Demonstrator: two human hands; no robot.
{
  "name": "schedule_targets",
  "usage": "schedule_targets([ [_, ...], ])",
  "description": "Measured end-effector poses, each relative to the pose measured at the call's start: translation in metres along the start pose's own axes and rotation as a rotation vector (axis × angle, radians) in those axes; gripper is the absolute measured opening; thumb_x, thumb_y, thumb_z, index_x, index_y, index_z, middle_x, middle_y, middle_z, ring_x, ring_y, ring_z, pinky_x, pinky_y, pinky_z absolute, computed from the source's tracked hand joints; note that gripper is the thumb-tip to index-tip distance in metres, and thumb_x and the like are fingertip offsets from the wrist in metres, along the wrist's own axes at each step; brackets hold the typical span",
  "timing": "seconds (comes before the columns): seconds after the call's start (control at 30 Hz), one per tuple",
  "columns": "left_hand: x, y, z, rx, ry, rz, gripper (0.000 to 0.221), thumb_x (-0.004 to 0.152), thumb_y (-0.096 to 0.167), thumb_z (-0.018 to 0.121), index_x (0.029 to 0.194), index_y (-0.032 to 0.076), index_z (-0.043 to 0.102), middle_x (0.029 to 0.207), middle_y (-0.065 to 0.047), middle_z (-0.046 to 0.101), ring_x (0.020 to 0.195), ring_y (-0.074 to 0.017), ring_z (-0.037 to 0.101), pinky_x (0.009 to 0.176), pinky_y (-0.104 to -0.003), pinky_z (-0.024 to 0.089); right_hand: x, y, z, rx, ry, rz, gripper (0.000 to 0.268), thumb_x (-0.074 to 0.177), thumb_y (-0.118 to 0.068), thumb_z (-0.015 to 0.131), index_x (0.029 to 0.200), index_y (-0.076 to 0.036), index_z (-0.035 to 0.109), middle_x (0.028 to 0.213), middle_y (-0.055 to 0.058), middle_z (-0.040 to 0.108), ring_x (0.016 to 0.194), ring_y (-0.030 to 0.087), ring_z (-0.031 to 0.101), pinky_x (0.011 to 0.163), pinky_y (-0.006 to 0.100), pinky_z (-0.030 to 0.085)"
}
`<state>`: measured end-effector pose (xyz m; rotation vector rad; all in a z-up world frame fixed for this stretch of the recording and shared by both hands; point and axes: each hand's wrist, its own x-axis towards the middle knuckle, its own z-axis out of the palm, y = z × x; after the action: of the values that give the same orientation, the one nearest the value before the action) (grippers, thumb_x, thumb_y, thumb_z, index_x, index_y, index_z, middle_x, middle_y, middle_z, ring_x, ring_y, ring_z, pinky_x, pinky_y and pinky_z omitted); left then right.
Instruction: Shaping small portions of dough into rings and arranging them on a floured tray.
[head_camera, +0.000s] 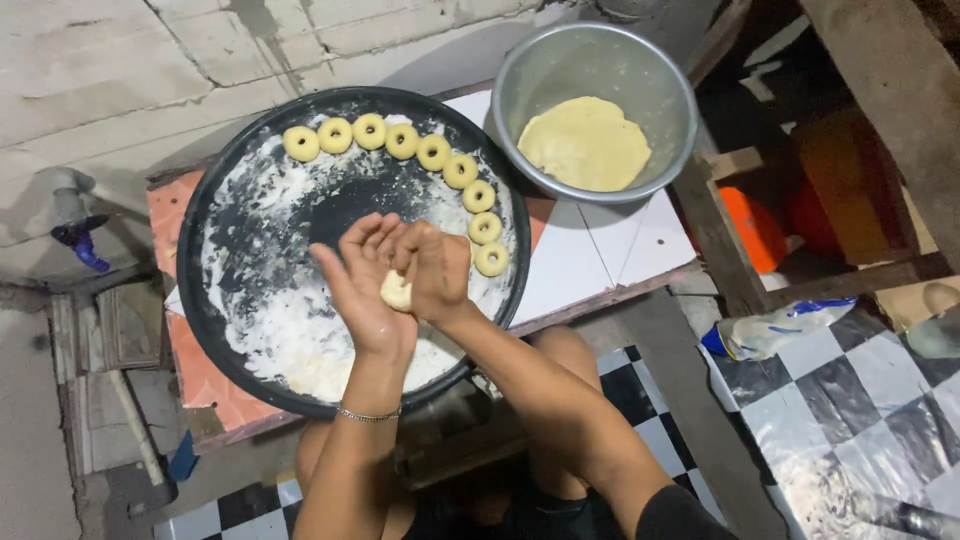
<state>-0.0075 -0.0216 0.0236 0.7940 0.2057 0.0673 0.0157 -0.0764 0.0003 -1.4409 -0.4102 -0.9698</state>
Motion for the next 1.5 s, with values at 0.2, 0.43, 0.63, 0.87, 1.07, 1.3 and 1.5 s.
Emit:
schedule_targets([
  [0.2, -0.001, -0.035, -0.027, 0.457, -0.133, 0.278, 0.076, 0.1, 0.07, 0.015, 0.134, 0.009, 0.044, 0.114, -0.012, 0.048, 0.11, -0.0235, 0.052, 0.102, -0.036, 0.042, 0.0, 0.007, -0.01, 0.188, 0.041, 0.383, 0.057, 0.114, -0.042, 0.023, 0.087, -0.007, 0.058, 0.045, -0.001, 0.047, 0.047, 0.009, 0.049, 0.057, 0.024, 0.043],
  [0.43, 0.004, -0.03, -0.025, 0.232, -0.07, 0.107, 0.08, 0.097, 0.074, 0.012, 0.085, 0.007, 0.054, 0.049, 0.0, 0.027, 0.034, -0.0148, 0.034, 0.04, -0.023, 0.034, 0.002, 0.001, -0.01, 0.055, 0.026, 0.093, 0.05, 0.113, -0.044, 0.027, 0.102, -0.007, 0.059, 0.101, 0.009, 0.064, 0.103, 0.024, 0.06, 0.095, 0.036, 0.044],
  [0.63, -0.018, 0.007, 0.016, -0.2, -0.002, -0.08, 0.079, 0.084, 0.085, 0.032, 0.119, 0.018, 0.054, 0.111, -0.016, 0.065, 0.092, -0.0184, 0.066, 0.084, -0.031, 0.051, -0.016, 0.032, -0.023, 0.342, -0.21, 0.106, 0.053, 0.093, -0.054, 0.061, 0.071, -0.006, 0.065, 0.076, 0.01, 0.073, 0.076, 0.024, 0.067, 0.074, 0.031, 0.053],
  [0.87, -0.001, -0.033, -0.005, -0.033, -0.061, -0.056, 0.083, 0.093, 0.081, 0.02, 0.124, 0.013, 0.056, 0.091, -0.008, 0.061, 0.08, -0.0119, 0.057, 0.075, -0.022, 0.045, 0.004, 0.017, -0.018, 0.056, 0.103, 0.452, 0.075, 0.11, -0.05, 0.015, 0.078, -0.003, 0.064, 0.045, 0.004, 0.044, 0.044, 0.015, 0.047, 0.05, 0.025, 0.04],
  [1.07, 0.008, -0.044, -0.021, -0.025, -0.098, 0.014, 0.078, 0.096, 0.08, 0.016, 0.099, 0.01, 0.052, 0.05, 0.002, 0.021, 0.033, -0.012, 0.027, 0.036, -0.023, 0.026, 0.008, -0.002, -0.016, 0.074, 0.089, 0.225, 0.078, 0.108, -0.052, 0.008, 0.08, -0.005, 0.064, 0.062, 0.011, 0.057, 0.066, 0.023, 0.055, 0.074, 0.03, 0.047],
  [1.3, 0.015, -0.021, -0.025, -0.357, -0.14, -0.198, 0.085, 0.092, 0.087, 0.028, 0.127, 0.012, 0.045, 0.113, -0.017, 0.056, 0.086, -0.0244, 0.056, 0.048, -0.028, 0.04, -0.003, -0.002, -0.009, 0.59, 0.033, 0.457, 0.089, 0.102, -0.066, 0.003, 0.056, -0.006, 0.049, 0.034, 0.003, 0.032, 0.028, 0.015, 0.029, 0.032, 0.026, 0.029],
  [1.5, 0.015, -0.024, -0.026, -0.008, -0.2, -0.055, 0.084, 0.097, 0.079, 0.012, 0.119, 0.009, 0.053, 0.088, -0.011, 0.056, 0.074, -0.0172, 0.054, 0.057, -0.025, 0.04, -0.002, 0.003, -0.004, 0.181, -0.087, 0.417, 0.081, 0.103, -0.069, 0.007, 0.109, -0.007, 0.058, 0.093, 0.01, 0.062, 0.094, 0.021, 0.061, 0.09, 0.034, 0.045],
])
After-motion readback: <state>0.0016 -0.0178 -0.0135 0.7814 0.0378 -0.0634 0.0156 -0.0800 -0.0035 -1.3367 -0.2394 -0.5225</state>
